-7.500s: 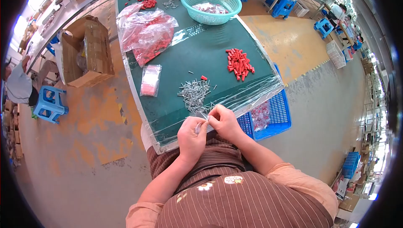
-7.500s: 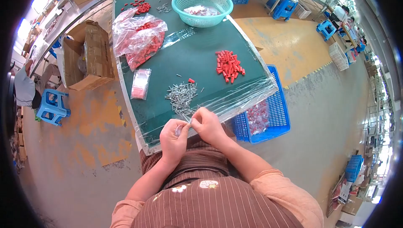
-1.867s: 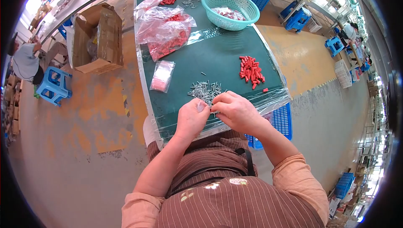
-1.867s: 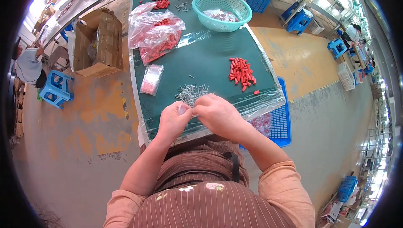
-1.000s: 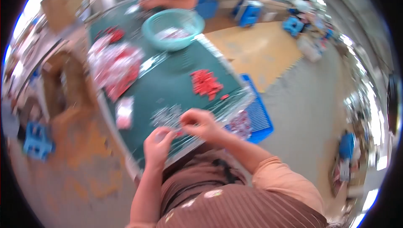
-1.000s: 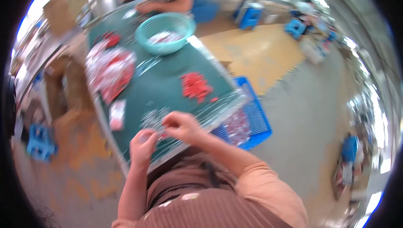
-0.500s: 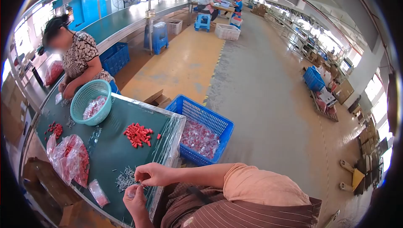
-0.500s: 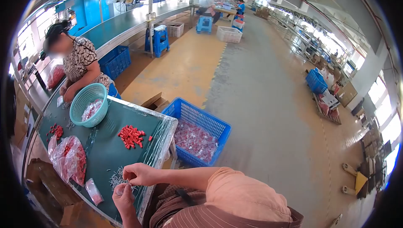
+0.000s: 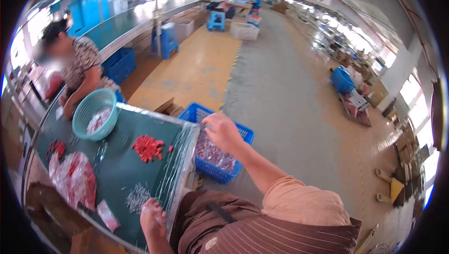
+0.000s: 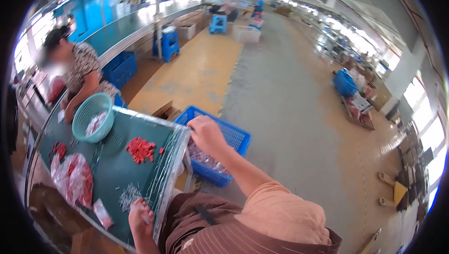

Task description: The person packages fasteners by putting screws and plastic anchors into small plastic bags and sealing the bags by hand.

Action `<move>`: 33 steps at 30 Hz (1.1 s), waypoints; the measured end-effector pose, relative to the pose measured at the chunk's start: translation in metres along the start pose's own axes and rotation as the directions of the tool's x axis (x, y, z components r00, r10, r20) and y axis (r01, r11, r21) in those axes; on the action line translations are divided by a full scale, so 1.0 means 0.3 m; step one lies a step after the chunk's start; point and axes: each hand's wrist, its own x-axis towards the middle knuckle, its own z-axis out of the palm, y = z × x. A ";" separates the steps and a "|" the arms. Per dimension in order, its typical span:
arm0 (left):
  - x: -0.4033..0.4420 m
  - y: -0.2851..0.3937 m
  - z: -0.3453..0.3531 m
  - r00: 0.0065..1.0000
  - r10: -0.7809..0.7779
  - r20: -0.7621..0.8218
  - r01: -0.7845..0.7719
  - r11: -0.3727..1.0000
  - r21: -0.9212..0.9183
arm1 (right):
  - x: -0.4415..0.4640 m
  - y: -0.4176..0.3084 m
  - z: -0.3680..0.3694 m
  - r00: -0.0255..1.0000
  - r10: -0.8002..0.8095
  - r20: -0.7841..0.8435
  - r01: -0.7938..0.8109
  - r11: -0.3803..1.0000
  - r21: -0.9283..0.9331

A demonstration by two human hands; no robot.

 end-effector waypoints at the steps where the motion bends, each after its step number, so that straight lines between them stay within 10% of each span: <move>1: 0.009 -0.008 -0.001 0.999 0.013 0.032 -0.013 1.000 0.016 | -0.004 -0.018 0.010 0.999 -0.033 -0.006 0.033 0.999 0.021; 11: -0.074 0.028 0.053 0.970 0.163 -0.180 -0.155 0.986 0.057 | -0.159 -0.418 0.259 0.794 -0.208 0.572 -0.268 0.724 0.635; 33: -0.063 -0.003 0.033 0.964 0.242 -0.109 -0.229 0.966 0.121 | -0.224 -0.461 0.457 0.639 -0.143 0.756 -0.555 0.594 0.582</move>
